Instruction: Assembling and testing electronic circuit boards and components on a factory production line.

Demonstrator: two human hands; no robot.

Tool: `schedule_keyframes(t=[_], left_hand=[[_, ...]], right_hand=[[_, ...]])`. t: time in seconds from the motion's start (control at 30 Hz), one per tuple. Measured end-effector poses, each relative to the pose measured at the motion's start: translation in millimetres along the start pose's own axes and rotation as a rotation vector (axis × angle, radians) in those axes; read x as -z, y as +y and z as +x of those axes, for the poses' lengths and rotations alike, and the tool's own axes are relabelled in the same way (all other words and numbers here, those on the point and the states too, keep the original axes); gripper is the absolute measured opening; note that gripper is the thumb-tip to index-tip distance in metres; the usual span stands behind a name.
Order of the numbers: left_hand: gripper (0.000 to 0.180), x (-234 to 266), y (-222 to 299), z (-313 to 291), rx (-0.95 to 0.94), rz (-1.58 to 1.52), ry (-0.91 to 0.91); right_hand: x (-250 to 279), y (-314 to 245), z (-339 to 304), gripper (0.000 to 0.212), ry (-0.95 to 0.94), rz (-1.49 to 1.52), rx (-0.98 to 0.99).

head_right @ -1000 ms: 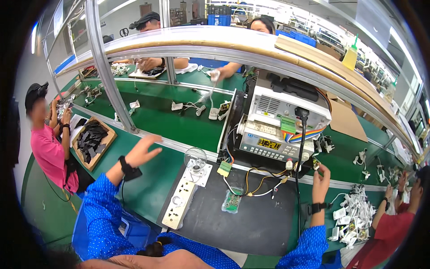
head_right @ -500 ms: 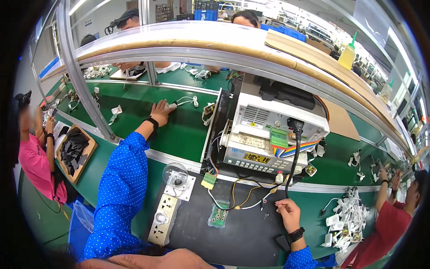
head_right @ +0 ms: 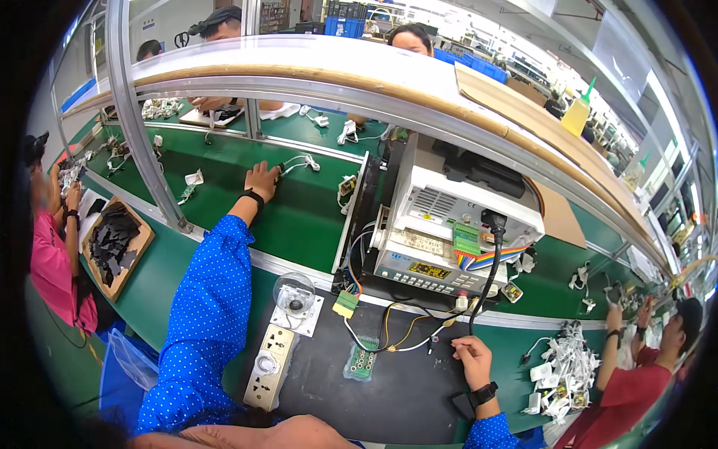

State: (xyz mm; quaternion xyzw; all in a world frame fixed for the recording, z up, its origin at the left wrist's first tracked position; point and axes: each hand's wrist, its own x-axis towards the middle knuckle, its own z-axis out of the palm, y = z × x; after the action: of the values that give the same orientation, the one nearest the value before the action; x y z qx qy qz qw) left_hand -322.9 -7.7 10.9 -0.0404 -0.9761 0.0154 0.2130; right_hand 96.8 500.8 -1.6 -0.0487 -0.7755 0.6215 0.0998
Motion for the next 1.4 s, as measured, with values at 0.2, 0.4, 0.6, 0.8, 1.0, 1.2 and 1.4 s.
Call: schedule_keyframes(t=[0.2,0.4,0.6,0.8,1.0,1.2,1.4], left_hand=[[0.029,-9.0,-16.9,5.3,-0.007,-0.063,-0.054],[0.029,22.1,-13.5,-8.7,-0.209,-0.08,-0.226],[0.022,67.0,-46.6,-72.3,-0.097,-1.007,-0.023],[0.024,209.5,-8.9,-196.1,-0.09,-1.539,0.397],[0.039,286.0,40.3,-255.2,-0.37,-2.447,-0.05],[0.047,289.0,64.0,-284.3,-0.27,-2.158,-0.409],[0.044,223.1,30.9,-294.3,-0.314,-2.049,-0.339]], right_hand=[[-5.2,0.3,2.1,0.011,0.005,0.005,0.013],[-3.0,1.1,2.7,0.01,0.031,-0.001,0.009],[10.3,-10.9,-1.2,0.011,0.053,0.116,0.046],[-17.1,-86.3,-16.9,0.01,-0.002,0.204,0.25],[-116.7,-159.9,-8.2,0.042,-0.401,0.029,0.51],[-178.0,-179.3,-50.5,0.087,-0.949,0.708,-0.207],[-110.1,-161.3,-74.0,0.073,-1.083,0.494,-0.365]])
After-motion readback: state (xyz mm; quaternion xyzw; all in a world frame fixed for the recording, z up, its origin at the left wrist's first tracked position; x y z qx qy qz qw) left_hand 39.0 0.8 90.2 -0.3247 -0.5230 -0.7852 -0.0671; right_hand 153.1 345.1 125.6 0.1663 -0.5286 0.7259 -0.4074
